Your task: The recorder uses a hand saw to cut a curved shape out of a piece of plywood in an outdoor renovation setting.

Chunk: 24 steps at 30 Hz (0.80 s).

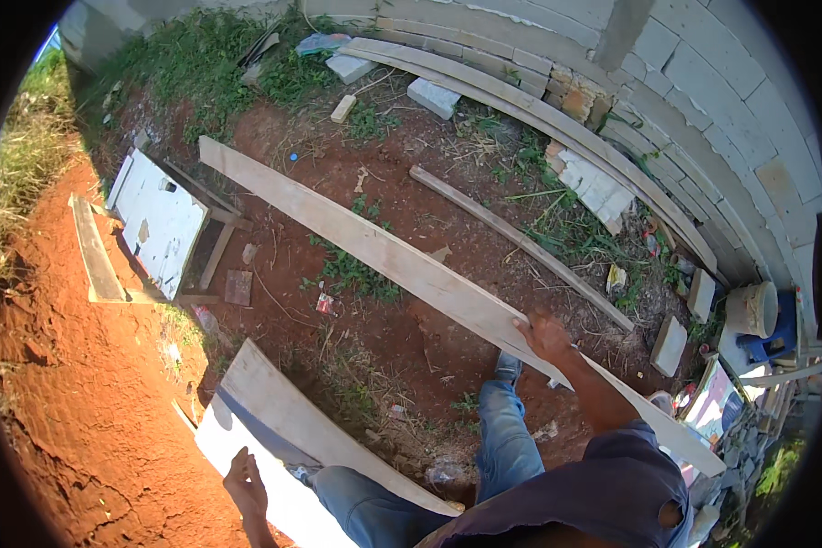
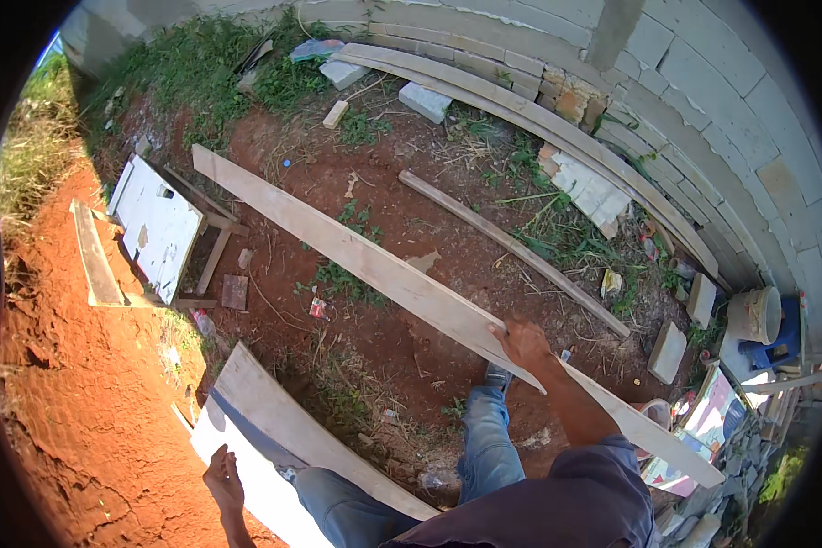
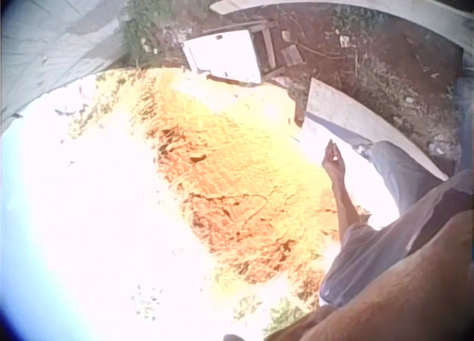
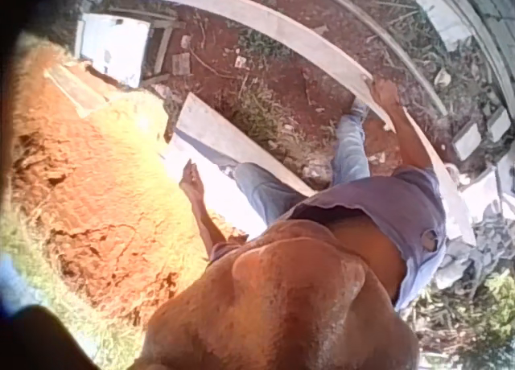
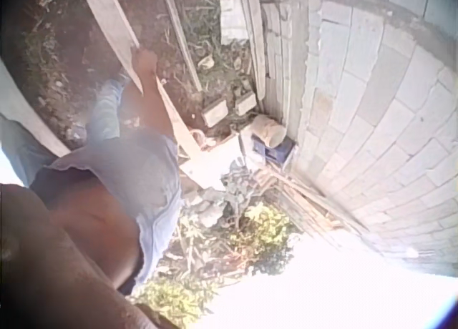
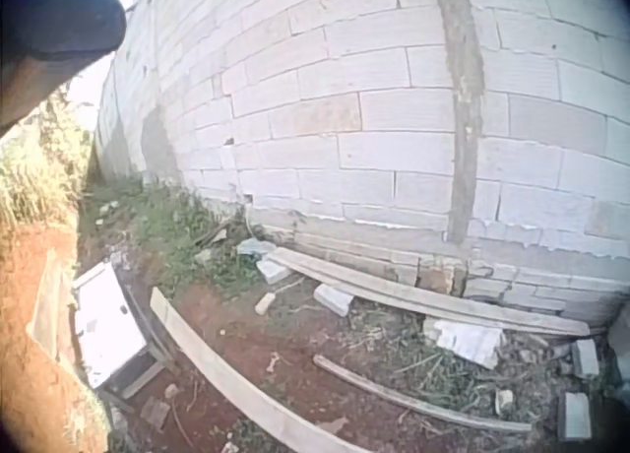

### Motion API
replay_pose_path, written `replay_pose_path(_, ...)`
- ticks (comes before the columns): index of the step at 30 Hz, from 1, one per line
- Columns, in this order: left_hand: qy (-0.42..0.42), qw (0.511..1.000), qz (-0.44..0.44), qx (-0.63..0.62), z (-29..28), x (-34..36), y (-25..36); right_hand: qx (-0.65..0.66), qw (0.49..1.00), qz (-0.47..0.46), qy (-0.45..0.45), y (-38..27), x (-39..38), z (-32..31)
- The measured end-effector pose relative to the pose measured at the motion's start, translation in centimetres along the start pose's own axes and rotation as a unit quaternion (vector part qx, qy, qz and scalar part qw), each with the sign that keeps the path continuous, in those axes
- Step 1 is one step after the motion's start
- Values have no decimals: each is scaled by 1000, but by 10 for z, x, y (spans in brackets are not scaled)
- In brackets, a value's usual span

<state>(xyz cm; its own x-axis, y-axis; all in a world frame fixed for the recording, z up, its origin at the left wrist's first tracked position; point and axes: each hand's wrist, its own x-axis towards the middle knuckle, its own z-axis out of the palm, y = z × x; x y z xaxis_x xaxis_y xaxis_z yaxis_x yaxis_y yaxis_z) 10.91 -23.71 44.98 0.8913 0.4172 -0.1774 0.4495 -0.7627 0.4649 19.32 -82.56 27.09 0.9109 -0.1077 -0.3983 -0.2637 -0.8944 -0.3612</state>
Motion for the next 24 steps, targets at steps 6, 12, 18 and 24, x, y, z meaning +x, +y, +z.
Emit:
replay_pose_path(6,-26,979,-184,-88,94,-130,30,20,998,-24,-46,75,19,-109)
replay_pose_path(12,-282,934,-220,-20,168,-176,111,34,998,-46,11,138,48,-199)
replay_pose_path(18,-316,869,-304,-228,230,-122,195,39,994,-72,77,185,89,-264)
replay_pose_path(24,-206,899,-297,-248,291,-40,212,66,989,-111,69,179,161,-311)
